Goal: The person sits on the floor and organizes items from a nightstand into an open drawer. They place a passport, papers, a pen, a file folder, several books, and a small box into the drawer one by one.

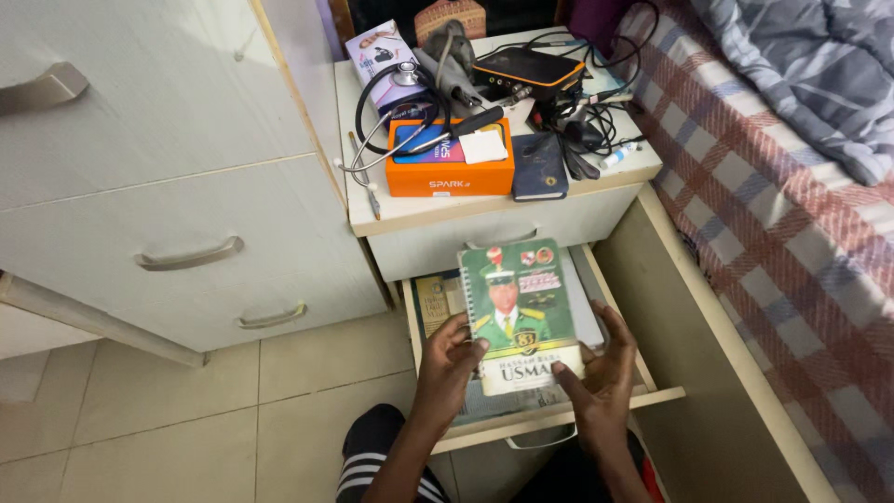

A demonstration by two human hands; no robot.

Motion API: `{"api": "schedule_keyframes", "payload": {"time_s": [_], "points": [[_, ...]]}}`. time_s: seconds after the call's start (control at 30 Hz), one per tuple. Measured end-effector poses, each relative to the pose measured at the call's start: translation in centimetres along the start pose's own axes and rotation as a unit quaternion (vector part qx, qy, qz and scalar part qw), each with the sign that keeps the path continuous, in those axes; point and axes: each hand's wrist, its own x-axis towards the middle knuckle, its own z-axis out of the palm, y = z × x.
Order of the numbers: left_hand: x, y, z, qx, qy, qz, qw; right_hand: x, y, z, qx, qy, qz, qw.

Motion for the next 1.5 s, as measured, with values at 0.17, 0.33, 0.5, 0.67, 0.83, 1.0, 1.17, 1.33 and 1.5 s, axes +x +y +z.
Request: {"api": "schedule_keyframes", "payload": {"time_s": [0.17,0.33,0.5,0.67,0.83,1.0,1.17,1.33,1.5], "points": [[-0.6,-1.7,-0.8,0.020,0.044,-0.018,0.999,-0.6,1.7,-1.0,0.045,0.005,0.164,0.985],[-1.0,-1.4,-1.1,0.072,0.004,0.013,0.997,-0.1,3.8,-2.6,-0.007,-0.025,0.195,0.980],[-0.9,-1.2,-0.6,0.100,0.019,0.000,0.995,0.1,4.8,-3.1,-0.043,-0.011,0.229,0.973],[-1.0,-1.2,-0.4,0.107,0.023,0.001,0.994,0.0,4.8,-3.2,-0.049,-0.018,0.228,0.972],[-0.9,-0.9,-0.4,0.129,0.038,0.051,0.990,0.1,3.5,-2.6,-0.006,-0.020,0.220,0.975],[-1.0,-0.9,0.3,0.222,0.078,0.129,0.963,0.9,1.5,-1.3,-0.038,0.004,0.168,0.985],[-1.9,-0.8,2.8,0.094,0.002,0.075,0.993,1.0,-0.4,1.5,-0.153,-0.038,0.140,0.978],[-1.2,-1.4,3.3,-0.017,0.068,-0.049,0.996,-1.1,-2.9,4.6,-0.198,-0.203,0.021,0.959],[-0.9,-3.5,0.8,-0.063,0.087,-0.025,0.994,-1.7,-2.7,3.8,-0.132,-0.201,0.071,0.968]]}}
